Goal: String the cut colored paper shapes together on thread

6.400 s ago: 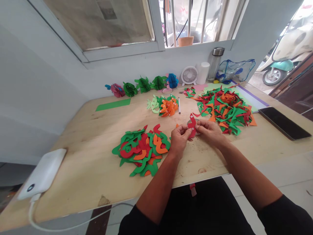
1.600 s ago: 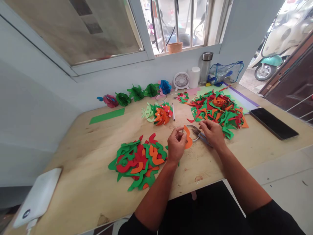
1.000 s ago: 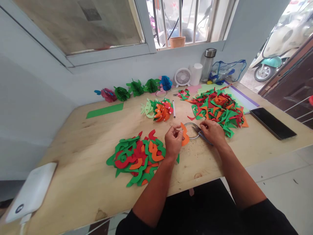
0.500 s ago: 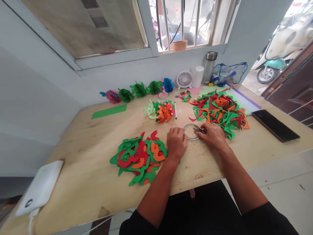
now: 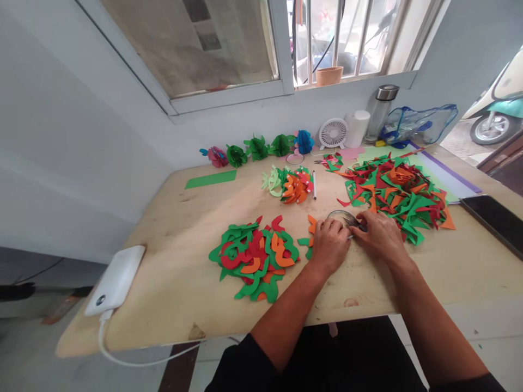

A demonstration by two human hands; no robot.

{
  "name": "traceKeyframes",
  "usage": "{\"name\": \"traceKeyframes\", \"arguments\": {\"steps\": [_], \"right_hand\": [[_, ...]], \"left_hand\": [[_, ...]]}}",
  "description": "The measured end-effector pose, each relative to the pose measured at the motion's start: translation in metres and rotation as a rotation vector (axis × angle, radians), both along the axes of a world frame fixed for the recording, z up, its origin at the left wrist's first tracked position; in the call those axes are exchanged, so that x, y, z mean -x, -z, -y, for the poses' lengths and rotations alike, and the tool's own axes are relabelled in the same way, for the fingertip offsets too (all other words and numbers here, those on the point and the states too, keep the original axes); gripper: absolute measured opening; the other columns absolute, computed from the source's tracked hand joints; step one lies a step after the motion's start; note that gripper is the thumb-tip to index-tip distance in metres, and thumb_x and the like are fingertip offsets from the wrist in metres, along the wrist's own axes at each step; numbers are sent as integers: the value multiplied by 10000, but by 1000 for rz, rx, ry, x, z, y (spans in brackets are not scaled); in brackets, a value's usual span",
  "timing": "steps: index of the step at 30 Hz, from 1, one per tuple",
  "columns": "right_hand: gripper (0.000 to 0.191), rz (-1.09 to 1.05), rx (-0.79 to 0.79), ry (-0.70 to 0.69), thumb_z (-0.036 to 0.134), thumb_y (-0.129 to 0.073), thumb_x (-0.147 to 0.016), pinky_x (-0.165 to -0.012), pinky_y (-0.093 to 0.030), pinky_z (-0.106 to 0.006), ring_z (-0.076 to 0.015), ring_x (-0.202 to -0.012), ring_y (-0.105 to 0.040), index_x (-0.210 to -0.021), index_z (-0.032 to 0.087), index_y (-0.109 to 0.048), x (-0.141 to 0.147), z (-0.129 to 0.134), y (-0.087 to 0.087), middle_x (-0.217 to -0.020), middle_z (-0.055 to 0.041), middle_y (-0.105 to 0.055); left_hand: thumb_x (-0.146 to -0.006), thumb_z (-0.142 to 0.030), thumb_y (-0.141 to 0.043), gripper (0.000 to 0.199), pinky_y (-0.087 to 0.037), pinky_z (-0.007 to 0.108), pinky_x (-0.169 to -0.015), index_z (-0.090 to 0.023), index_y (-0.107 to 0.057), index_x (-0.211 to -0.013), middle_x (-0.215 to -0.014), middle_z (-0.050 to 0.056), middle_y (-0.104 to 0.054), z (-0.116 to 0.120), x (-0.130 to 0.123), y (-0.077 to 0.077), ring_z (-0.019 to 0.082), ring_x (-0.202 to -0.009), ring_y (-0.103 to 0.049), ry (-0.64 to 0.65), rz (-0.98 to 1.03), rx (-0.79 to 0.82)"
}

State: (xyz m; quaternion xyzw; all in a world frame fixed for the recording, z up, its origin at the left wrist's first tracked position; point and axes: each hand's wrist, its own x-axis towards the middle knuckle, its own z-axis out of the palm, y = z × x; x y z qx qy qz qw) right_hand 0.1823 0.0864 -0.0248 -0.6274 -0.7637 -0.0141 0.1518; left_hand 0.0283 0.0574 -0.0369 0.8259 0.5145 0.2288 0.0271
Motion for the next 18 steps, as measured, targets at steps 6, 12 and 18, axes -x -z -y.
{"name": "traceKeyframes", "arguments": {"steps": [6, 12, 18], "right_hand": [[207, -152, -16, 19, 366, -576, -735, -680, -394, -340, -256, -800, -587, -828, 192, -641, 3, 0, -3, -787, -83, -669], [260, -958, 118, 80, 408, -631, -715, -631, -444, -303, -173, -667, -574, -841, 181, -638, 0, 1, -19, -746, -38, -634], [271, -1698, 380, 39, 405, -653, -696, -438, -397, -215, -95, -523, -525, -848, 188, -598, 0, 2, -30, -744, 1, -579]], "left_hand": [[-854, -189, -504, 91, -376, 390, -818, -184, -593, -832, -924, 66, -635, -1, 1, 0, 218, -941, -528, 0, 13, -25], [-849, -184, -492, 74, -421, 320, -755, -187, -566, -854, -870, 60, -649, -2, 9, -7, 191, -866, -579, -88, 513, 119], [-821, -259, -523, 90, -426, 226, -602, -174, -530, -849, -749, 25, -652, -3, 10, -9, 131, -691, -609, -40, 1207, 415]]}}
